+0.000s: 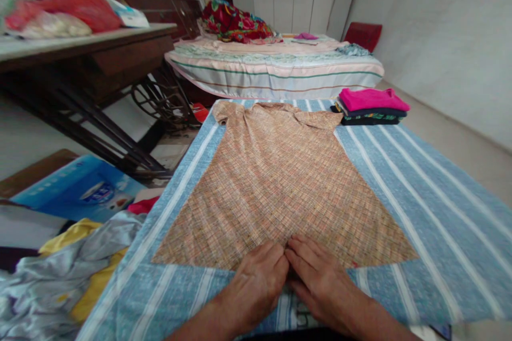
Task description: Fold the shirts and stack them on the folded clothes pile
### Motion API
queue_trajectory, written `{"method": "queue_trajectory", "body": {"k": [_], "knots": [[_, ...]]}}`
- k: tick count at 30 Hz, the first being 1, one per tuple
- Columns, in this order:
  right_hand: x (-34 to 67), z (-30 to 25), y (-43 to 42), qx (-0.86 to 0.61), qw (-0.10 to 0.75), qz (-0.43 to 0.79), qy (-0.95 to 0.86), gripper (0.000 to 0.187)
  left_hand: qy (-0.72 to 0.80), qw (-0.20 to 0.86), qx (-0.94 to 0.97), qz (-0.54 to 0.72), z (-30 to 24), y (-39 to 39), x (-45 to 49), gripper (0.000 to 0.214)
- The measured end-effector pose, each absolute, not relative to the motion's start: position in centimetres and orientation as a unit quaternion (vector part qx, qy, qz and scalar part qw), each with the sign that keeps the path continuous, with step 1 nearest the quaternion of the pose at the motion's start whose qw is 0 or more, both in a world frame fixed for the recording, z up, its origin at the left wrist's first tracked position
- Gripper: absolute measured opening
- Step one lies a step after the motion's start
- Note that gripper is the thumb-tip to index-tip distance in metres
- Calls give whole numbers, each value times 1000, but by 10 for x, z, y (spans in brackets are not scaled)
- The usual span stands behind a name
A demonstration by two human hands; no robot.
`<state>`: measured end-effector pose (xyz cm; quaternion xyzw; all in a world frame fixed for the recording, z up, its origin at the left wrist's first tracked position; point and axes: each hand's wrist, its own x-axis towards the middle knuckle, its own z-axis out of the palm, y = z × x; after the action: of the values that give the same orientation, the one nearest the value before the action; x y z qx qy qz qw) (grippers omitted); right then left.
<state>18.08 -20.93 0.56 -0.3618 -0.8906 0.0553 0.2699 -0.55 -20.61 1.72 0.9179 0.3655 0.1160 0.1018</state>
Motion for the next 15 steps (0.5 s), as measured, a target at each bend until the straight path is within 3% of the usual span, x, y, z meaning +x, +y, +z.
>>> {"method": "queue_trajectory", "body": {"k": [5, 10, 13, 15], "knots": [[177, -17, -210, -352, 330, -20, -876, 20, 413, 150, 883, 165, 14, -208, -3, 13], [174, -22, -209, -346, 354, -56, -867, 22, 384, 199, 893, 122, 36, -188, -30, 13], [172, -23, -209, -347, 348, -60, -869, 24, 574, 68, 802, 154, 52, -165, -79, 22], [172, -23, -209, -352, 345, -59, -868, 23, 712, -51, 695, 79, 60, -152, -114, 35]]}}
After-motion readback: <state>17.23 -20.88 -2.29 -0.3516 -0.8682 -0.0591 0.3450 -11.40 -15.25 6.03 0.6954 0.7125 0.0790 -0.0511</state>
